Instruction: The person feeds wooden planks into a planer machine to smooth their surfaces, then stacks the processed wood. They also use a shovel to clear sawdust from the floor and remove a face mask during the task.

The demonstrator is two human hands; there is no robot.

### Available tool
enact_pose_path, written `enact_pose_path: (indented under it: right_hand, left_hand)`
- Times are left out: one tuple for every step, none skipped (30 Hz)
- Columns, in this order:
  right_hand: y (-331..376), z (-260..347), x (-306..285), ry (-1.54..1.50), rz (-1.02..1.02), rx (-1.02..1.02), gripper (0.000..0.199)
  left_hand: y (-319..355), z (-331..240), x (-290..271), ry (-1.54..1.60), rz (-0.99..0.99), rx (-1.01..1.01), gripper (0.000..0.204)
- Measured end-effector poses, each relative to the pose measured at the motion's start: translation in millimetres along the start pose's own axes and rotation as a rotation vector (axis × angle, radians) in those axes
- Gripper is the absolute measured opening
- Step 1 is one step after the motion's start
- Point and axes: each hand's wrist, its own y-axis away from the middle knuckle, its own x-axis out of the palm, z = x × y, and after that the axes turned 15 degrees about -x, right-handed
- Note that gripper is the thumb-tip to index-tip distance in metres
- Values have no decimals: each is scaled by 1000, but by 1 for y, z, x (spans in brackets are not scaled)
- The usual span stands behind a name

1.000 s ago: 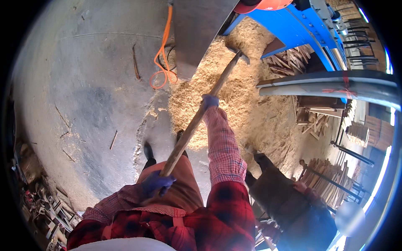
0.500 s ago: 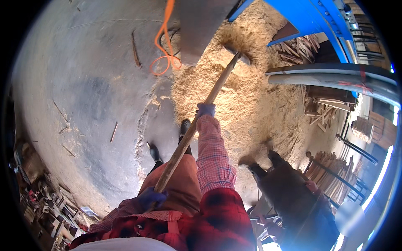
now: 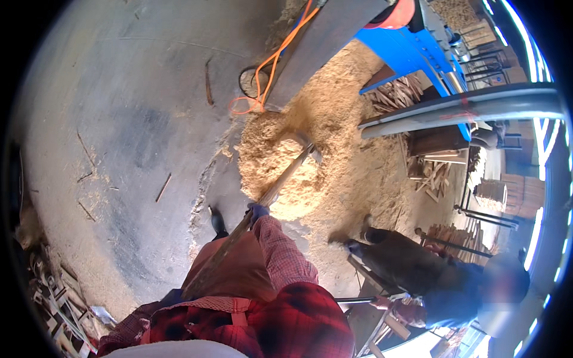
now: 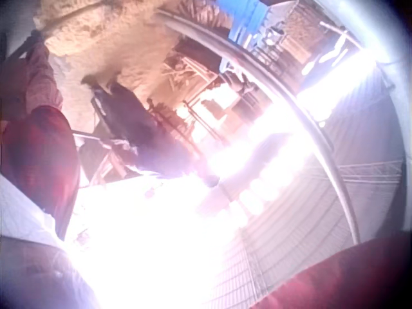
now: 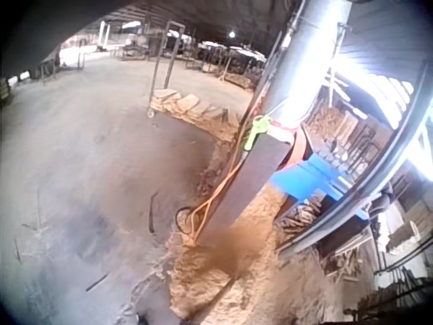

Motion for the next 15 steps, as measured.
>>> enact_pose_path:
  right_hand:
    - [-3,4,-11,-123,85,-49,18]
    - [-10,11,-19,-244,168,-99,19]
    - [-23,26,-25,-359,259,-158,21]
    - [-19,51,-24,-405,226,-203,24]
    - [-5,84,-21,-441,195,-249,28]
    - [0,110,-25,-460,256,-231,32]
    - [1,128,-27,-476,319,-210,35]
    - [-2,136,-27,-458,305,-131,35]
    - [10,147,-27,-421,296,-167,33]
    - [-5,145,-29,-400,299,-233,31]
    - [-24,146,-30,-373,309,-295,30]
    - [-45,158,-36,-388,314,-319,28]
    - [-71,172,-40,-399,322,-343,27]
    - [-95,183,-46,-412,267,-314,24]
    - [-122,193,-56,-421,299,-309,23]
  left_hand:
    - [-2,-3,-7,-129,-72,82,58]
    - [-1,-7,-13,-143,-131,141,58]
    - [9,-33,-26,-150,-196,207,59]
    - [-6,-37,-23,-154,-363,159,55]
    - [8,-78,-28,-288,-466,120,42]
    - [2,-101,-26,-333,-593,259,42]
    - [-6,-125,-26,-304,-623,388,41]
    - [-16,-151,-22,-272,-651,517,40]
    - [-25,-183,-17,-140,-580,537,41]
    - [-36,-211,-7,-1,-515,553,42]
    - [-53,-238,9,-45,-633,535,41]
    - [-70,-269,25,-97,-744,515,40]
    - [-85,-299,39,-146,-857,493,40]
    - [-94,-323,54,-61,-882,512,40]
    - [-111,-348,63,8,-905,545,40]
